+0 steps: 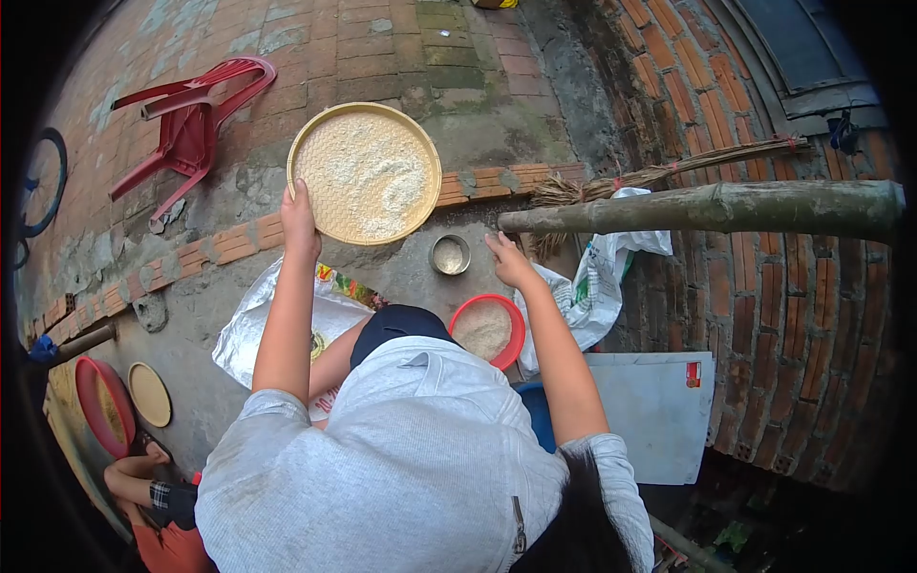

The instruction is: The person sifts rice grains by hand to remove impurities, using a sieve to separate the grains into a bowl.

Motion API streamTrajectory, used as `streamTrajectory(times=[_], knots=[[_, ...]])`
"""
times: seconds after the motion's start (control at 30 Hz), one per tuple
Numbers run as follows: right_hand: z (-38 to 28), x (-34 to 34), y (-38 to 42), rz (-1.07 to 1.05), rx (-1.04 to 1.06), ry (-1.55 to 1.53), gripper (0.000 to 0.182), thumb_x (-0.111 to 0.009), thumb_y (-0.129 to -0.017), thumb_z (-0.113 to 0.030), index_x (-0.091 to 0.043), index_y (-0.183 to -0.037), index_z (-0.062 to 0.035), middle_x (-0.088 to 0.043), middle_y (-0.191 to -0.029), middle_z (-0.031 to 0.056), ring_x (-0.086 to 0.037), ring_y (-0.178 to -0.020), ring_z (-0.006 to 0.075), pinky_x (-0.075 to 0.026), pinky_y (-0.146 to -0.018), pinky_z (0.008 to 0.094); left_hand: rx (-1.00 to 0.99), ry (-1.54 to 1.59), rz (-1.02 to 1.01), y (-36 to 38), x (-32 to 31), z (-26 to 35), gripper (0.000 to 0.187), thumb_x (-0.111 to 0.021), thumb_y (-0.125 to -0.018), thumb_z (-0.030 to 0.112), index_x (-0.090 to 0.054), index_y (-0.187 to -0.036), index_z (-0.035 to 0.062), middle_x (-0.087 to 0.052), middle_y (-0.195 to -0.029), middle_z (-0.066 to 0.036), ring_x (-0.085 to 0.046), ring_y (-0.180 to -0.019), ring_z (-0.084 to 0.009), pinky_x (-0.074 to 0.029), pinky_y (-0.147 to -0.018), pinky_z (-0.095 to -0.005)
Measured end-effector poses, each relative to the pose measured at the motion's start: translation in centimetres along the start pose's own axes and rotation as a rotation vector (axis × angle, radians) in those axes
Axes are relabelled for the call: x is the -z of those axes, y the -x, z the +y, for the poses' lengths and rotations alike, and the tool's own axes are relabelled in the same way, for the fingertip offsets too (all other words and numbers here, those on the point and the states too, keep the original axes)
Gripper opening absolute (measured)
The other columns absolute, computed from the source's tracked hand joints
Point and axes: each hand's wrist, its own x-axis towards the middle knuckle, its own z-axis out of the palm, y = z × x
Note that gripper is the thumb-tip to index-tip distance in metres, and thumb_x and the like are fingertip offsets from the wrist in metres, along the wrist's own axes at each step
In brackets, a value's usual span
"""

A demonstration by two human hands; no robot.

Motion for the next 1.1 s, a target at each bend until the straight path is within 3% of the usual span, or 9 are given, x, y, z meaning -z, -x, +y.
streamTrajectory(times=[0.07, 0.2, 0.27, 0.37, 0.47, 0.6, 0.73, 0.8, 1.1], knots=[[0.4, -0.4, 1.1, 0.024, 0.010, -0.450, 0.041, -0.048, -0.088, -0.011, -0.049, -0.129, -0.0090, -0.035, -0.139, 0.0233, -0.037, -0.128, 0.0339, -0.033, -0.103, 0.0336, 0.026, -0.007, -0.020, 0.4, -0.6, -0.2, 0.029, -0.043, -0.097, 0.024, -0.049, -0.115, 0.0024, -0.060, -0.106, -0.009, -0.059, -0.092, -0.0170, -0.049, -0.080, -0.0311], [1.2, 0.0, 4.2, 0.108, -0.100, -0.673, 0.042, -0.046, -0.093, -0.021, -0.044, -0.132, -0.0056, -0.035, -0.140, 0.0212, -0.041, -0.126, 0.0301, -0.034, -0.102, 0.0348, 0.119, -0.028, -0.147, 1.3, -3.0, -2.2, 0.031, -0.043, -0.097, 0.025, -0.049, -0.117, 0.0027, -0.061, -0.106, -0.009, -0.060, -0.092, -0.0159, -0.050, -0.080, -0.0306], [-2.1, 4.0, 6.8, 0.042, -0.694, -1.618, 0.051, -0.045, -0.095, -0.034, -0.037, -0.135, -0.0039, -0.038, -0.139, 0.0178, -0.042, -0.124, 0.0272, -0.035, -0.102, 0.0385, 0.149, -0.011, -0.224, 3.3, -5.6, -2.9, 0.032, -0.043, -0.097, 0.026, -0.049, -0.118, 0.0027, -0.061, -0.106, -0.008, -0.060, -0.092, -0.0153, -0.049, -0.080, -0.0296], [-2.6, 5.8, 9.8, 0.136, -0.598, -2.113, 0.058, -0.042, -0.094, -0.045, -0.036, -0.136, -0.0063, -0.042, -0.136, 0.0160, -0.044, -0.122, 0.0270, -0.038, -0.100, 0.0410, 0.377, -0.030, -0.468, 6.5, -9.2, -5.1, 0.033, -0.042, -0.097, 0.028, -0.049, -0.118, 0.0041, -0.061, -0.106, -0.007, -0.060, -0.091, -0.0137, -0.049, -0.081, -0.0289], [-1.8, 6.1, 12.2, 0.424, -0.309, -2.231, 0.058, -0.041, -0.093, -0.046, -0.037, -0.134, -0.0054, -0.045, -0.132, 0.0158, -0.046, -0.120, 0.0276, -0.040, -0.099, 0.0410, 0.535, -0.166, -0.681, 10.3, -12.5, -6.5, 0.033, -0.041, -0.097, 0.030, -0.050, -0.118, 0.0055, -0.061, -0.102, -0.004, -0.058, -0.092, -0.0111, -0.047, -0.083, -0.0280], [1.6, 4.9, 15.8, 0.644, -0.438, -2.019, 0.052, -0.039, -0.096, -0.038, -0.037, -0.133, -0.0012, -0.048, -0.128, 0.0164, -0.050, -0.116, 0.0282, -0.041, -0.098, 0.0399, 0.608, -0.190, -0.800, 13.8, -15.7, -6.8, 0.033, -0.043, -0.097, 0.029, -0.050, -0.120, 0.0063, -0.059, -0.102, -0.001, -0.055, -0.093, -0.0103, -0.046, -0.084, -0.0283], [2.2, 4.1, 19.0, 0.790, -0.411, -2.050, 0.051, -0.040, -0.096, -0.036, -0.037, -0.132, -0.0006, -0.049, -0.128, 0.0162, -0.050, -0.115, 0.0276, -0.041, -0.097, 0.0395, 0.145, -0.475, -0.970, 15.1, -18.0, -8.8, 0.040, -0.050, -0.093, 0.023, -0.043, -0.127, 0.0042, -0.058, -0.112, -0.007, -0.057, -0.099, -0.0180, -0.045, -0.085, -0.0329], [1.9, 3.6, 20.2, 0.874, -0.427, -2.084, 0.051, -0.040, -0.096, -0.037, -0.038, -0.132, -0.0006, -0.050, -0.127, 0.0161, -0.051, -0.115, 0.0272, -0.041, -0.097, 0.0393, -0.594, -0.886, -0.885, 16.1, -19.6, -8.5, 0.042, -0.054, -0.089, 0.019, -0.044, -0.127, 0.0044, -0.056, -0.118, -0.014, -0.058, -0.101, -0.0263, -0.045, -0.085, -0.0360], [0.9, 0.5, 22.5, 1.103, -0.425, -2.274, 0.044, -0.046, -0.094, -0.031, -0.044, -0.127, -0.0010, -0.056, -0.117, 0.0147, -0.056, -0.106, 0.0248, -0.046, -0.090, 0.0372, -0.765, -1.014, -1.786, 25.7, -26.0, -9.9, 0.028, -0.060, -0.079, 0.013, -0.062, -0.106, 0.0074, -0.063, -0.104, -0.014, -0.058, -0.096, -0.0323, -0.047, -0.083, -0.0397]])
